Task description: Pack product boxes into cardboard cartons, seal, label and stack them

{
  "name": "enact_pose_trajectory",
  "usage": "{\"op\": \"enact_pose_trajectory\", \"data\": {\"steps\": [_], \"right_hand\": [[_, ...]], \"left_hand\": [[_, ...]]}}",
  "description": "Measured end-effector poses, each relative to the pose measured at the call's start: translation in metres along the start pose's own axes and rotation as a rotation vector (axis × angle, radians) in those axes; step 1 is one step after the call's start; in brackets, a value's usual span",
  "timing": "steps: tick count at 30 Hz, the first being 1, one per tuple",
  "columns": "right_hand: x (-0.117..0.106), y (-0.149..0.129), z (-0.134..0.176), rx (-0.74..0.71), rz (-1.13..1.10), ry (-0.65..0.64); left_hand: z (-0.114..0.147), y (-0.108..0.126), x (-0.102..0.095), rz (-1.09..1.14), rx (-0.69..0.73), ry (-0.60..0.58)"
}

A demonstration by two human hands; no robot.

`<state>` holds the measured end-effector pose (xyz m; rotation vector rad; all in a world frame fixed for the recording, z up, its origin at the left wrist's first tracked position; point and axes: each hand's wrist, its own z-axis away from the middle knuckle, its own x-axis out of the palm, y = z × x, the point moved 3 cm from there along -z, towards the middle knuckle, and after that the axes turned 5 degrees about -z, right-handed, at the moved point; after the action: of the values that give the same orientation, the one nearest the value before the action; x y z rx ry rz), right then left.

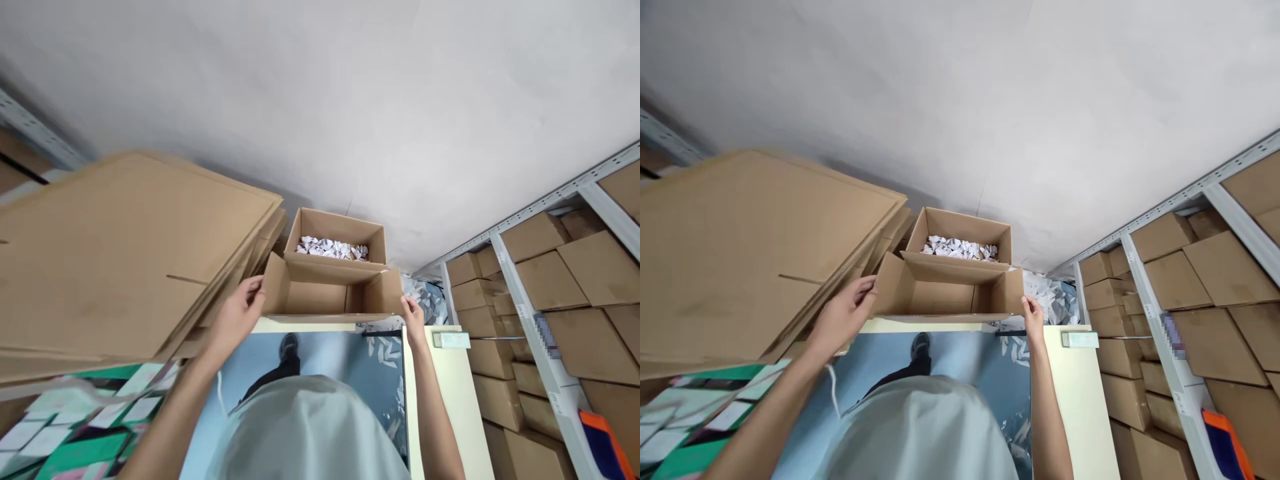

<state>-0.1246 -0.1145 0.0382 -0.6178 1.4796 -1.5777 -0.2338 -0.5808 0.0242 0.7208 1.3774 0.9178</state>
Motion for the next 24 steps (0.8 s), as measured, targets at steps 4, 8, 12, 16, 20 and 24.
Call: {"op": "enact_pose_trajectory", "data": {"steps": [4, 8, 12, 16, 20, 24], "right_hand": [[0.002, -0.029, 0.003, -0.077, 0.130, 0.079], [0.006, -0.086, -0.012, -0.181, 0.252, 0.180], [0.045, -0.150, -0.047, -0.295, 0.355, 0.051], [0.127, -0.169, -0.101, -0.290, 0.595, -0.308], [0.221, -0.135, -0.165, -0.305, 0.868, -0.617], [0.297, -0.098, -0.215, -0.390, 0.933, -0.640]], "left_hand": [[-0.022, 0.023, -0.010, -0.082, 0.067, 0.042], [-0.046, 0.081, -0.006, -0.215, 0.399, 0.022], [-0.078, 0.100, 0.017, -0.333, 0.531, -0.070], [-0.097, 0.078, 0.028, -0.428, 0.476, -0.115], [-0.102, 0.062, 0.020, -0.480, 0.468, -0.127], [-0.100, 0.062, 0.013, -0.486, 0.466, -0.151]]}}
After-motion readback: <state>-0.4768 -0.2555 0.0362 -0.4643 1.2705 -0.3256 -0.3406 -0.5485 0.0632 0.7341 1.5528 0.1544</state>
